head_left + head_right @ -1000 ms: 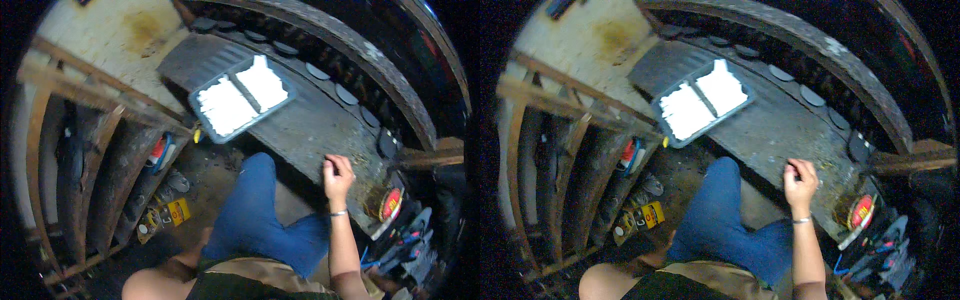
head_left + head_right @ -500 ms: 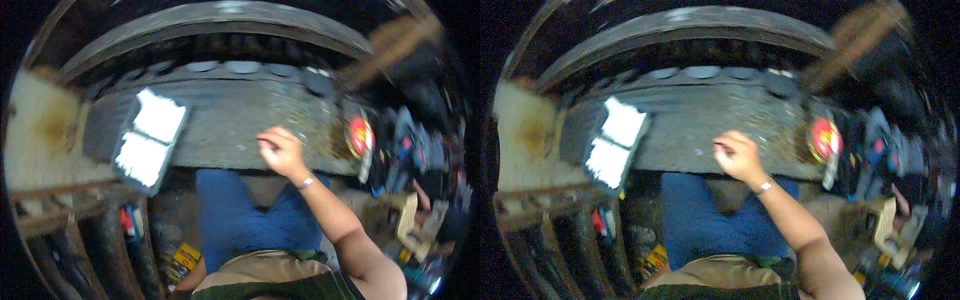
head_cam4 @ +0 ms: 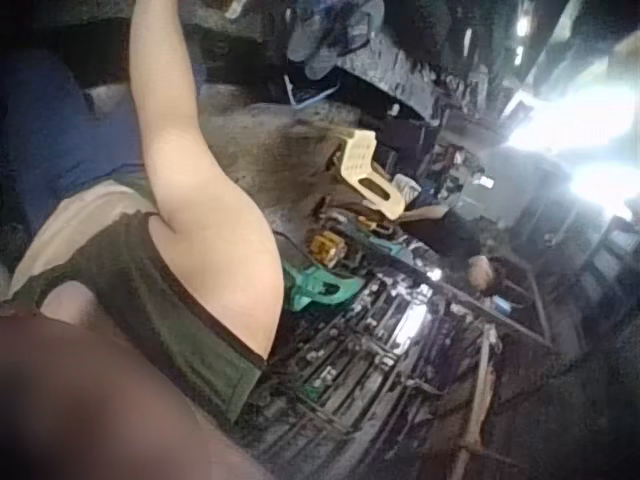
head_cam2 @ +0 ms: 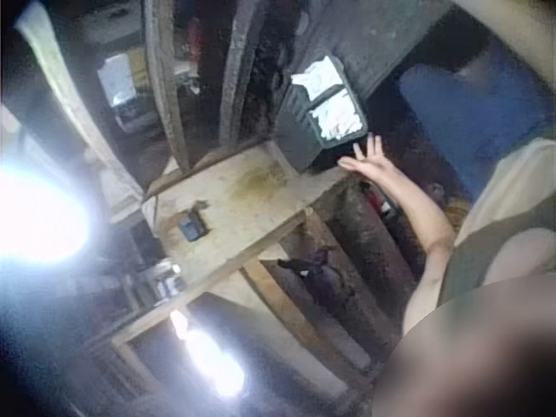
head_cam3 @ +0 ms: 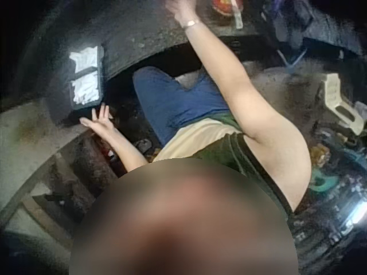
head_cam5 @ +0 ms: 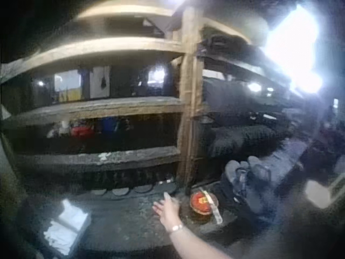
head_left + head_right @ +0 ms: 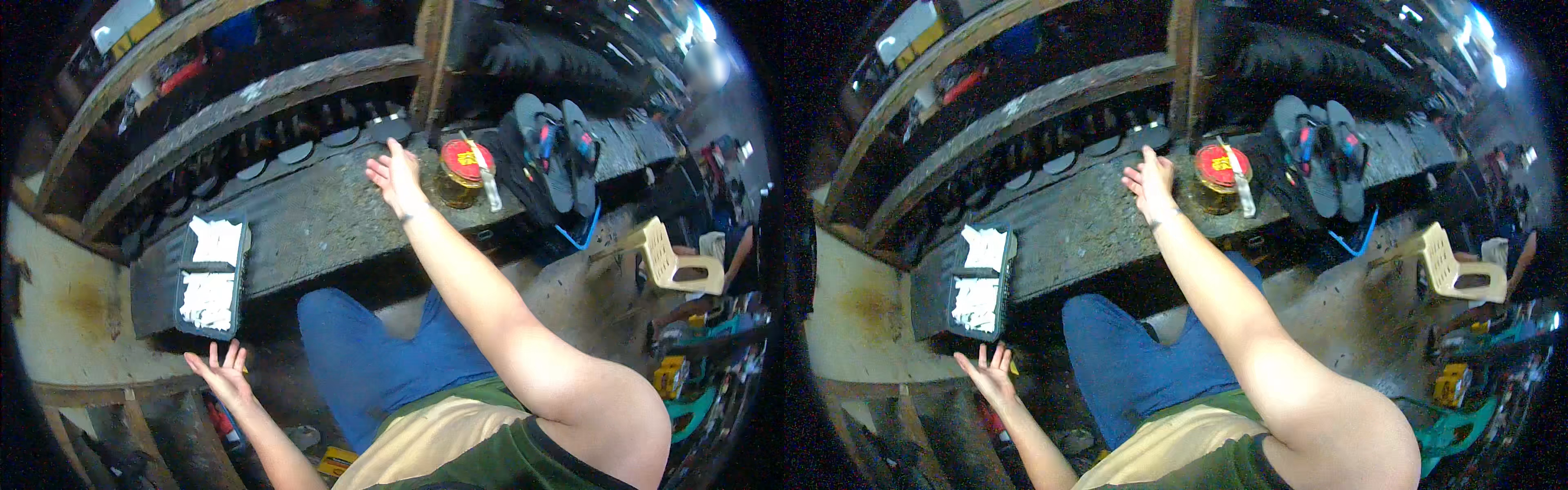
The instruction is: The person assembles flip-flops by attaching straps to black rubber soles. They repeatedly pick up soles and straps, align the straps over adhesive patches, press them into place, and inspect the fit. The person handles multiple soles and different colored straps, placing finished pairs on a nearby shelf.
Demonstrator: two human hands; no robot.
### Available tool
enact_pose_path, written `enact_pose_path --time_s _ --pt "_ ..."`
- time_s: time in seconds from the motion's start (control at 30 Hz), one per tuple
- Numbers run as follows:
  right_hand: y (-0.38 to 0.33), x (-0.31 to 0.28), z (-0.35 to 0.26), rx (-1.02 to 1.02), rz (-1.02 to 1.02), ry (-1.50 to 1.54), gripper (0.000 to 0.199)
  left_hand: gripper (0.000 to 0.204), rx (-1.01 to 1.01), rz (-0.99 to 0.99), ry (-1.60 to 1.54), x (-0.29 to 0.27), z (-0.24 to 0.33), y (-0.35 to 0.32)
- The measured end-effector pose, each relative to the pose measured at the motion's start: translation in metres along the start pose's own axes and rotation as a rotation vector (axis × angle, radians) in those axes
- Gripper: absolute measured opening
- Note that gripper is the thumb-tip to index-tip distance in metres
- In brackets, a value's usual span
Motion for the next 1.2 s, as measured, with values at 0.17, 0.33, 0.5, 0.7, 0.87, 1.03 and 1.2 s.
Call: enact_pose_path --time_s 0.17,0.33,0.5,0.7,0.87,1.03,1.2 --pt "0.050 0.032 -0.017 -0.003 -0.004 -0.111 0.042 0.070 0.046 -0.023 -0.034 0.044 0.014 0.033" --pt "0.024 0.061 -0.017 -0.153 0.047 -0.084 0.030 0.055 -0.063 0.096 -0.057 0.050 0.016 0.031" --pt "-0.045 0.036 -0.023 -0.096 -0.026 -0.016 0.025 0.054 -0.023 0.056 -0.004 0.054 0.016 0.052" --pt "-0.154 -0.039 -0.046 0.120 -0.244 -0.022 0.018 0.055 0.012 -0.172 -0.011 0.031 0.008 0.084" --pt "-0.229 -0.107 -0.100 0.169 -0.425 -0.112 0.024 0.060 0.201 0.286 0.265 0.025 -0.008 0.031" --pt "-0.282 -0.142 -0.135 0.345 -0.690 -0.158 0.033 0.033 0.035 -0.370 0.234 0.098 -0.044 -0.095" --pt "-0.277 -0.187 -0.135 0.686 -0.816 -0.155 0.034 0.063 -0.301 -0.771 -0.546 0.173 -0.049 -0.152"
Point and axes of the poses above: each hand's wrist, its own y-axis towards the middle knuckle, its own x-axis out of the palm, z = x × y, the point moved 1 cm from there along y, towards the middle knuckle, and after that the axes turned 2 degrees about -x, right-handed, at the moved point
